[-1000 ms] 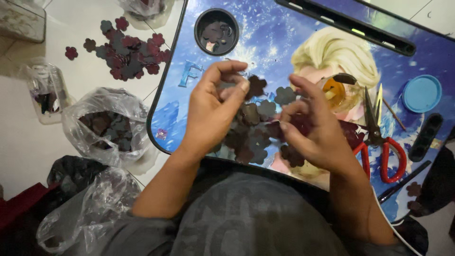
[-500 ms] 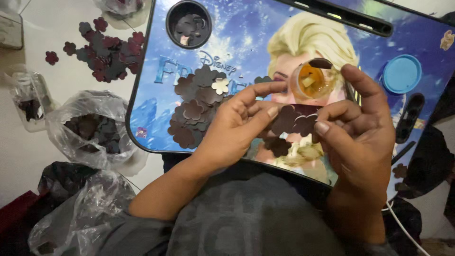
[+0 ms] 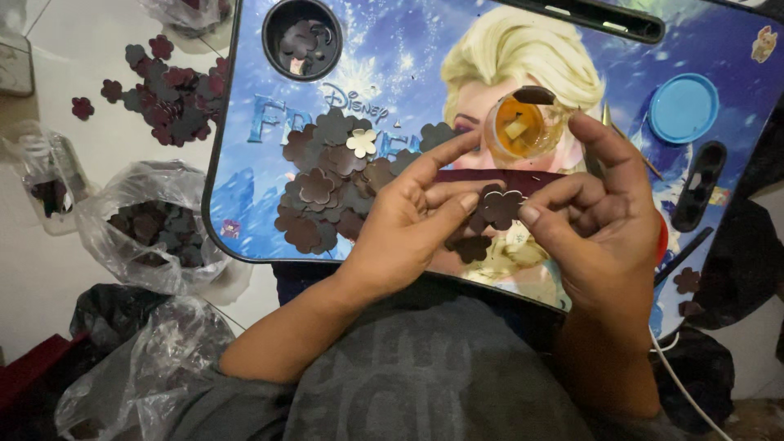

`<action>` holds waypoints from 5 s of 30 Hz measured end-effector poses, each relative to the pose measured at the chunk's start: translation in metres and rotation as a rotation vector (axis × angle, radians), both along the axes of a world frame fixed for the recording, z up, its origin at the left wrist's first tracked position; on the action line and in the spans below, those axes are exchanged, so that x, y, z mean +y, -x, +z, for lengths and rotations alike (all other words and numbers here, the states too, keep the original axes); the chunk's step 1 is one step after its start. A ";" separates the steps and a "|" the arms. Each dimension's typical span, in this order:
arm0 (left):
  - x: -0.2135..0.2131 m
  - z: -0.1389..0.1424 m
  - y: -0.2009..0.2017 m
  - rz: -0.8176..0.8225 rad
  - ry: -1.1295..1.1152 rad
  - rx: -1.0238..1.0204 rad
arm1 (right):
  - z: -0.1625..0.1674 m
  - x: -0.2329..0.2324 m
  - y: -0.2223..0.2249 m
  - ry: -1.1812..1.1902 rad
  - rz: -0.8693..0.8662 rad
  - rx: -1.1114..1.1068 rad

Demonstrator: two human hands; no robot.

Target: The person cuts small flower-shaped pieces from dark material using scissors, then applies glue from a small container to the center of each piece and presses them together. The person repeats this process for multiple pieces, stacking the finished units on the table.

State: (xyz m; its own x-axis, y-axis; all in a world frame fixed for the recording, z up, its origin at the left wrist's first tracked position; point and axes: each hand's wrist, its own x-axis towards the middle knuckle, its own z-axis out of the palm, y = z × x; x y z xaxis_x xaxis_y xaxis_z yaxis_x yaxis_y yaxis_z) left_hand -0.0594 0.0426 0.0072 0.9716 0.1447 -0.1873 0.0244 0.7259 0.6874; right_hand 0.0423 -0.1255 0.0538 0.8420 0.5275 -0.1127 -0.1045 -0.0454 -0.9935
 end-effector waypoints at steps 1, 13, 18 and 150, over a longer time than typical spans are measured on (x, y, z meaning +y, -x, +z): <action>-0.001 -0.001 0.000 0.002 0.006 -0.006 | 0.000 0.000 0.000 0.003 -0.006 -0.002; 0.002 0.002 0.002 -0.020 0.003 0.063 | 0.007 0.006 -0.003 0.117 0.051 -0.055; 0.010 0.003 0.004 -0.084 -0.132 0.076 | 0.015 0.003 -0.008 0.237 0.159 -0.026; 0.000 -0.002 0.003 0.062 -0.171 0.164 | -0.014 0.006 0.014 0.066 -0.015 0.049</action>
State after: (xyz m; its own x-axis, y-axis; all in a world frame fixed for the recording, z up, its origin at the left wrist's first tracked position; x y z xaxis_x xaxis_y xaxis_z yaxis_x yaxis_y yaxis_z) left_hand -0.0619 0.0428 0.0050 0.9183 0.2465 -0.3099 0.1051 0.6028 0.7910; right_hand 0.0282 -0.1198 0.0399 0.8422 0.5053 -0.1883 -0.1543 -0.1088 -0.9820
